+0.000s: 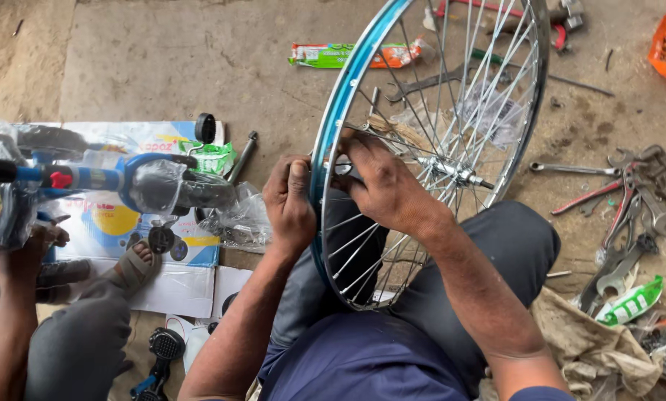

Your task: The person threads spokes into a bicycle wheel rim and hub by hand, and uses a screwdriver to tighten the spoke nipples through the rim holes.

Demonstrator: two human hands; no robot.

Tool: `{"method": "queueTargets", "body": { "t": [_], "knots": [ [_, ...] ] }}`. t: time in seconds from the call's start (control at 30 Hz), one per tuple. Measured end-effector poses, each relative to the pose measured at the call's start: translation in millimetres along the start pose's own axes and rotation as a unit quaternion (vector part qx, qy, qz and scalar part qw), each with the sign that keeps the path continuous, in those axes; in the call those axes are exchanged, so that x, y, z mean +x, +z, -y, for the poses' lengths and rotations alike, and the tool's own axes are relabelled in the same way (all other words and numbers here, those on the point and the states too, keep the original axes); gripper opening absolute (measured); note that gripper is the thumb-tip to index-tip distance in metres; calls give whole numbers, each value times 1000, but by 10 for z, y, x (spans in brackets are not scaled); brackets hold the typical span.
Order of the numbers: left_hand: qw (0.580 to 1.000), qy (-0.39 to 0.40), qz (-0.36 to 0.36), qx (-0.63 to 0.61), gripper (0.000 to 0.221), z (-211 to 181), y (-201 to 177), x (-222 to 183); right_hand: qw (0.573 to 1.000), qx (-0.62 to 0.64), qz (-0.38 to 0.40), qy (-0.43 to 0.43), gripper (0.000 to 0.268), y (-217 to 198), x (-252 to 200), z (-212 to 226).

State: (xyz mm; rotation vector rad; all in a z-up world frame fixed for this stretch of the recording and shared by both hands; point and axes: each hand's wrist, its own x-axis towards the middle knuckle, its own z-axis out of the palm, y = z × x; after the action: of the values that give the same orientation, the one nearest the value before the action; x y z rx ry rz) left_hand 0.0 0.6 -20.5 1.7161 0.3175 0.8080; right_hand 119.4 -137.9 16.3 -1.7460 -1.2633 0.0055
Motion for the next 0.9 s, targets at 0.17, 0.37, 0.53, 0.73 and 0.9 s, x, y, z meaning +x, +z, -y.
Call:
{"method": "queueTargets", "body": {
  "t": [0.17, 0.37, 0.53, 0.73, 0.9],
  "knots": [
    [998, -5, -57, -1, 26, -52, 50, -33, 997, -59, -28, -44, 28, 144, -8, -122],
    [992, 93, -74, 45, 14, -158, 71, -49, 952, -171, -239, -82, 34, 449, -144, -212],
    [995, 96, -35, -3, 13, -354, 126, -169, 939, -222, -260, -42, 25, 294, -410, -290],
    [992, 89, 67, -60, 18, -376, 84, -319, 961, 71, -221, 152, 11, 40, -849, -301],
    [990, 88, 79, -82, 20, -253, 49, -319, 898, 323, -211, 213, 26, -20, -895, -293]
  ]
}}
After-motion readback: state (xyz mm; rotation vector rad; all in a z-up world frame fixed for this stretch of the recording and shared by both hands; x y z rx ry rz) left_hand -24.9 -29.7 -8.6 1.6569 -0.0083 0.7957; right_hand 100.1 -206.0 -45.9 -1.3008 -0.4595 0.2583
